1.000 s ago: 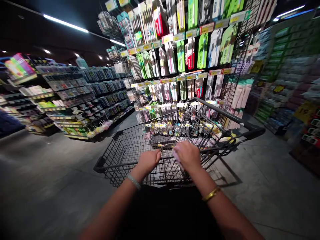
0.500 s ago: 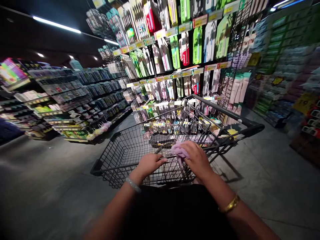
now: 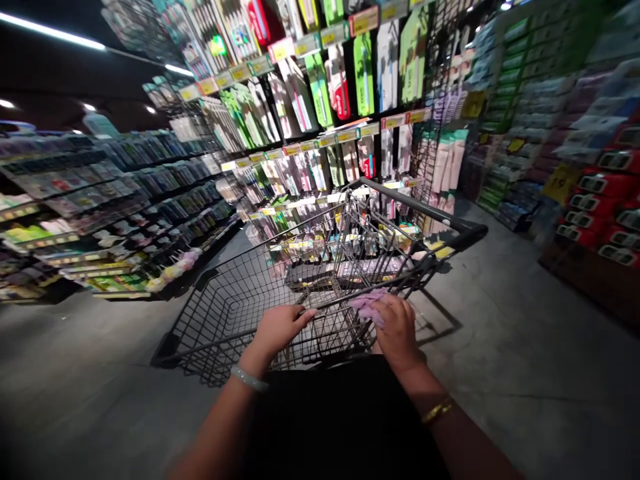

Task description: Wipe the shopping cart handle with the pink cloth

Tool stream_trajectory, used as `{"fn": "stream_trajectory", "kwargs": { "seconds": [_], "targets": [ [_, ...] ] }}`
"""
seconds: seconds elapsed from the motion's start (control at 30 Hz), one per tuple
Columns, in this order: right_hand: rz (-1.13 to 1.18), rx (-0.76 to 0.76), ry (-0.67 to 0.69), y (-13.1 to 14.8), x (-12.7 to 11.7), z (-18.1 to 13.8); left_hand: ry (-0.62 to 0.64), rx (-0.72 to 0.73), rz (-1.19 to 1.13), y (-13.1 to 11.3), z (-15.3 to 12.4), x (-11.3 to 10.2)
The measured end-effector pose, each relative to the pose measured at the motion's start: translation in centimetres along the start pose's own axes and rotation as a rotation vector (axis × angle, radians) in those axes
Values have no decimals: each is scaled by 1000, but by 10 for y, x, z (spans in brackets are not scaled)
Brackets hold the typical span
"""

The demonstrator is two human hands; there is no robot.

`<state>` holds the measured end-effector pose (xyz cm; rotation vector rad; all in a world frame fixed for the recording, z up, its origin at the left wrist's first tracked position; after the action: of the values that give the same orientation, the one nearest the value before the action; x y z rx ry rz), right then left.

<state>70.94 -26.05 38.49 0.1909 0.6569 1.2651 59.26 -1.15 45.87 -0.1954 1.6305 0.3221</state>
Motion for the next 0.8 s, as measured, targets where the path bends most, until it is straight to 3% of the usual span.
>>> {"fn": "stream_trajectory", "kwargs": {
  "seconds": [0.1, 0.27, 0.33, 0.5, 0.67, 0.8],
  "targets": [
    [43, 22, -42, 0, -12, 10, 9, -19, 6, -1, 2, 0],
    [10, 188, -404, -31, -63, 41, 26, -14, 21, -2, 3, -1],
    [5, 184, -390, -41, -61, 39, 31, -16, 26, -3, 4, -1],
    [128, 257, -185, -43, -33, 18, 62, -24, 33, -7, 6, -2],
    [178, 283, -343, -21, -48, 44, 63, -22, 32, -10, 6, -4],
    [192, 306, -268, -21, -22, 31, 67, -39, 26, -10, 6, -5]
  ]
}}
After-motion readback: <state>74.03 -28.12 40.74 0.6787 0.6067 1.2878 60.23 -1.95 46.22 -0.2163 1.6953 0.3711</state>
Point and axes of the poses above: each hand's wrist, its own z-axis towards the middle knuckle, its own x-axis out of the palm, y = z × x, the point moved 5 cm from there along z, towards the middle knuckle, and after that the axes turned 7 degrees about z, right-handed, at the moved point
